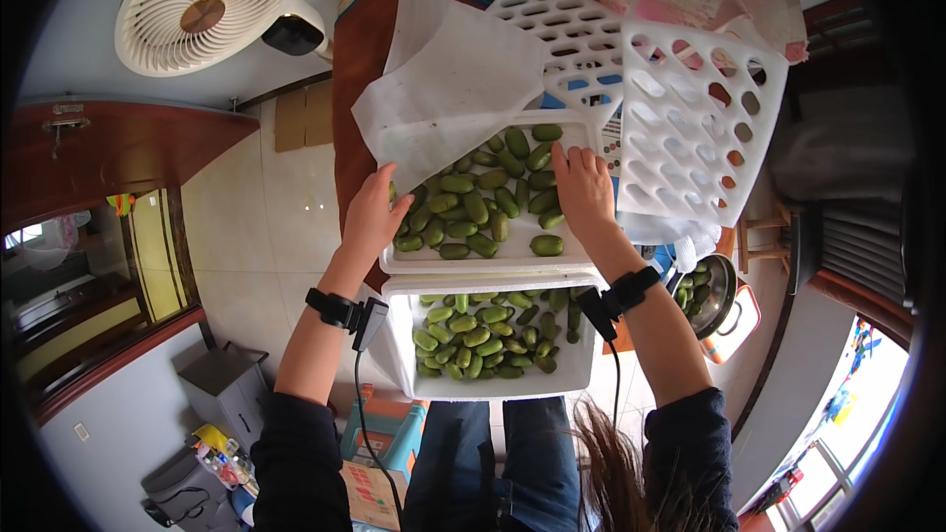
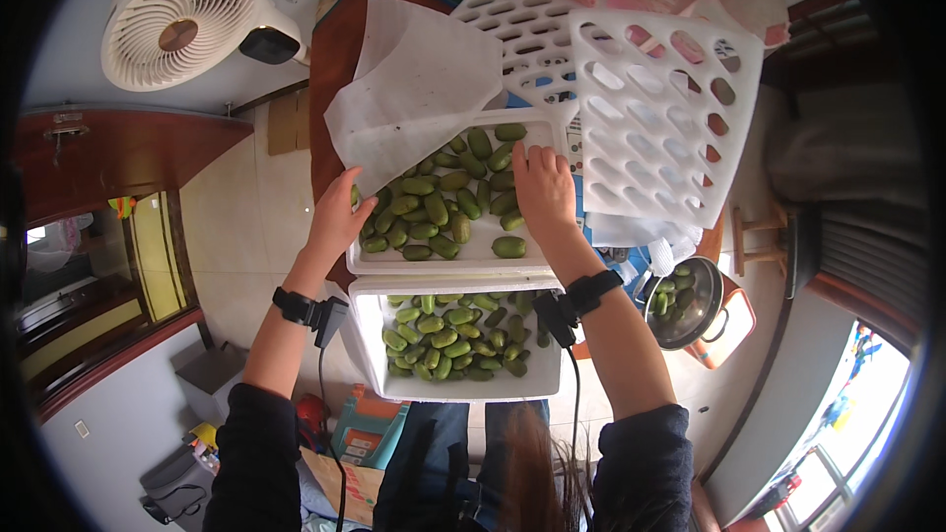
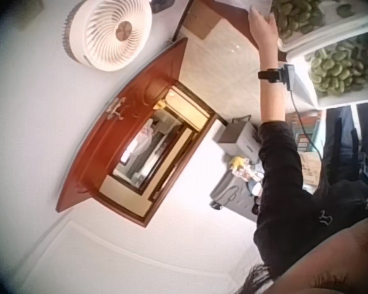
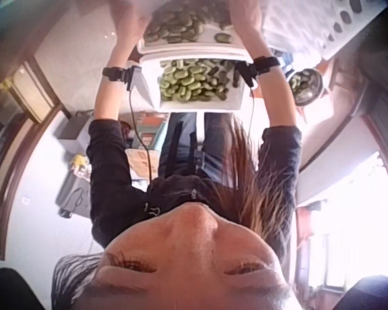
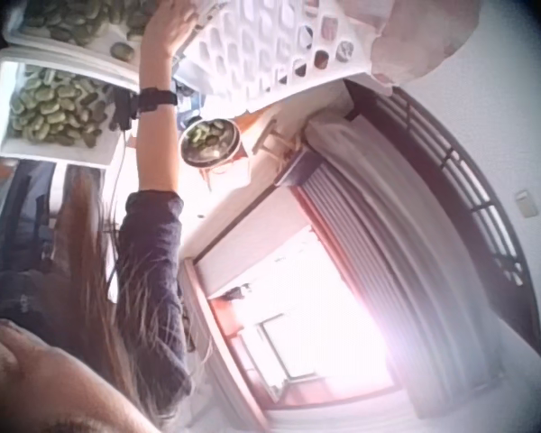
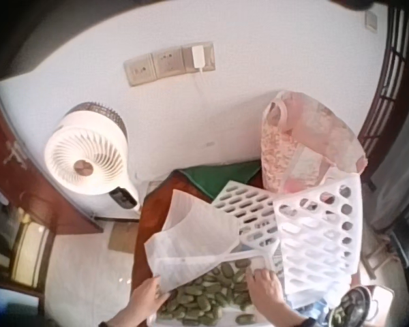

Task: The person transfers green vegetables from a metal bowl into a white styrofoam container, arranging them by hand. After filling the container, the person closes the lid and carries the box to another room, placing it on a small refrigerator.

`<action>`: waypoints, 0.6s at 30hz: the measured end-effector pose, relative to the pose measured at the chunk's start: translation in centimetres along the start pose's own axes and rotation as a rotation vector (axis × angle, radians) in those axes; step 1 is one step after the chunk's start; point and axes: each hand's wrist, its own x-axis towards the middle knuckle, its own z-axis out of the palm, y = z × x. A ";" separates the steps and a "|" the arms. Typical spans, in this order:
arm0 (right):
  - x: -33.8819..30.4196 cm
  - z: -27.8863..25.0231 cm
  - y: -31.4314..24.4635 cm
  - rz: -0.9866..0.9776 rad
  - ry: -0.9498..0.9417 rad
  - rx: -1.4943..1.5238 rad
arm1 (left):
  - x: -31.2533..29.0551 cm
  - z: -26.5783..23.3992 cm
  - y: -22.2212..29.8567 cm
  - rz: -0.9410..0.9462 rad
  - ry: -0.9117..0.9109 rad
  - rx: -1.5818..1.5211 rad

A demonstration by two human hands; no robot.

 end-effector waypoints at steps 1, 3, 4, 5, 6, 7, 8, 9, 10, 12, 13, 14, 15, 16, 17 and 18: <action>0.0 -0.1 0.0 -0.014 -0.011 0.027 | 0.3 0.0 -0.3 0.041 0.027 0.021; 0.1 -0.6 0.2 -0.009 0.006 0.150 | 1.3 -0.1 -0.6 0.071 0.035 0.079; 0.1 -1.0 0.4 -0.017 0.025 0.209 | 1.9 -0.2 -0.7 0.058 0.017 0.107; 0.1 -1.4 0.6 -0.008 0.019 0.262 | 2.6 -0.4 -0.9 0.046 0.000 0.133; 0.3 -1.7 0.6 0.044 0.011 0.349 | 3.4 -0.6 -1.0 0.060 0.013 0.148; 0.6 -2.0 0.6 0.012 0.008 0.386 | 4.2 -0.7 -1.3 0.046 -0.018 0.166; 1.0 -2.3 0.7 0.000 -0.030 0.421 | 5.0 -1.0 -1.6 0.058 -0.020 0.174; 1.4 -2.5 0.8 -0.010 -0.068 0.456 | 5.8 -1.2 -2.0 0.080 -0.016 0.180; 2.0 -2.7 0.8 0.041 -0.148 0.493 | 6.6 -1.3 -2.2 0.118 0.085 0.138; 2.8 -2.9 0.4 0.127 -0.267 0.575 | 8.1 -2.1 -2.8 0.116 0.189 0.217; 2.9 -3.0 0.0 0.121 -0.280 0.518 | 8.6 -2.5 -3.0 0.089 0.211 0.262; 2.8 -3.0 -0.4 0.098 -0.253 0.466 | 8.9 -2.9 -3.1 0.065 0.267 0.256; 2.5 -3.0 -0.9 0.080 -0.230 0.421 | 8.8 -3.2 -2.9 0.106 0.318 0.227; 2.2 -3.1 -1.1 0.073 -0.230 0.413 | 8.6 -3.4 -2.7 0.104 0.329 0.205; 1.8 -3.2 -1.4 0.071 -0.236 0.413 | 8.3 -3.5 -2.4 0.087 0.325 0.187; 1.5 -3.3 -1.7 0.085 -0.278 0.414 | 7.4 -3.3 -1.9 0.196 0.274 0.146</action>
